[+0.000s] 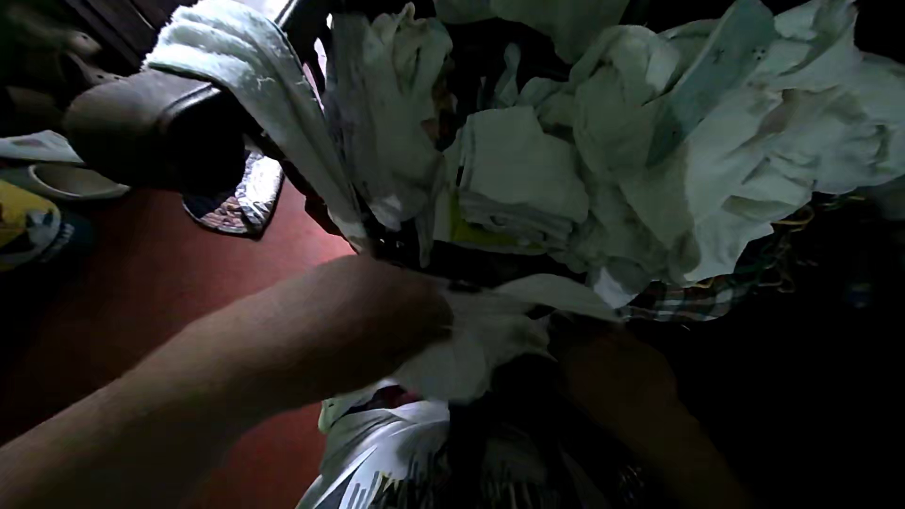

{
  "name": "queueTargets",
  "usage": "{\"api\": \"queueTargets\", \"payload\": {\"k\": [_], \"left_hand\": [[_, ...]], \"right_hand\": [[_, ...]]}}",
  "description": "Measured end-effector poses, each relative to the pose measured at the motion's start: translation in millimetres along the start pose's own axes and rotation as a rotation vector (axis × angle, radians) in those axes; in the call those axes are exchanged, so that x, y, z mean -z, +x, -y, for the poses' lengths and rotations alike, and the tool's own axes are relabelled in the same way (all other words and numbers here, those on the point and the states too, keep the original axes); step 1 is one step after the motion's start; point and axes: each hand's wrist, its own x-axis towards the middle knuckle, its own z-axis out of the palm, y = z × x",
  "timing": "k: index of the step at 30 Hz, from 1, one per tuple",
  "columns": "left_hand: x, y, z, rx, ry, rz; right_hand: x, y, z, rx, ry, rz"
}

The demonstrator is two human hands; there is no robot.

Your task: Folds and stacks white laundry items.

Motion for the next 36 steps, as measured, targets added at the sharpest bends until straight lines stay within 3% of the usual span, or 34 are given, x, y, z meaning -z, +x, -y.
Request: {"api": "queueTargets", "payload": {"k": [3, 6, 10, 13, 19, 28, 33, 36], "left_hand": [[-20.5, 8.9, 20.3, 0.065, 0.216, -0.022], [-7.1, 13.8, 24.9, 0.087, 0.177, 0.042], [10.9, 12.4, 28.0, 0.019, -0.091, -0.148], [21.2, 15.4, 36.2, -0.049, -0.08, -0.347], [25.0, 16.9, 43.3, -0.082, 0.025, -0.439], [1.0, 6.9, 38.4, -0.169, -0.132, -0.649], [-13.1, -6.6, 28.1, -0.181, -0.082, -0.662], [-20.5, -20.0, 23.6, -0.1, -0.103, -0.61]], "right_hand": [[2.7, 1.7, -19.2, -0.026, -0.115, 0.037], [21.6, -5.9, -19.6, -0.058, -0.092, 0.059], [38.9, -15.3, -32.9, 0.017, 0.057, -0.297], [49.3, -18.7, -40.0, 0.036, 0.131, -0.553], [43.4, -15.3, -40.8, 0.107, 0.048, -0.715], [24.8, -7.7, -28.6, 0.102, 0.068, -0.838], [32.2, -5.0, -23.0, 0.044, -0.026, -0.733], [41.2, -10.0, -16.3, 0.072, -0.051, -0.71]]}}
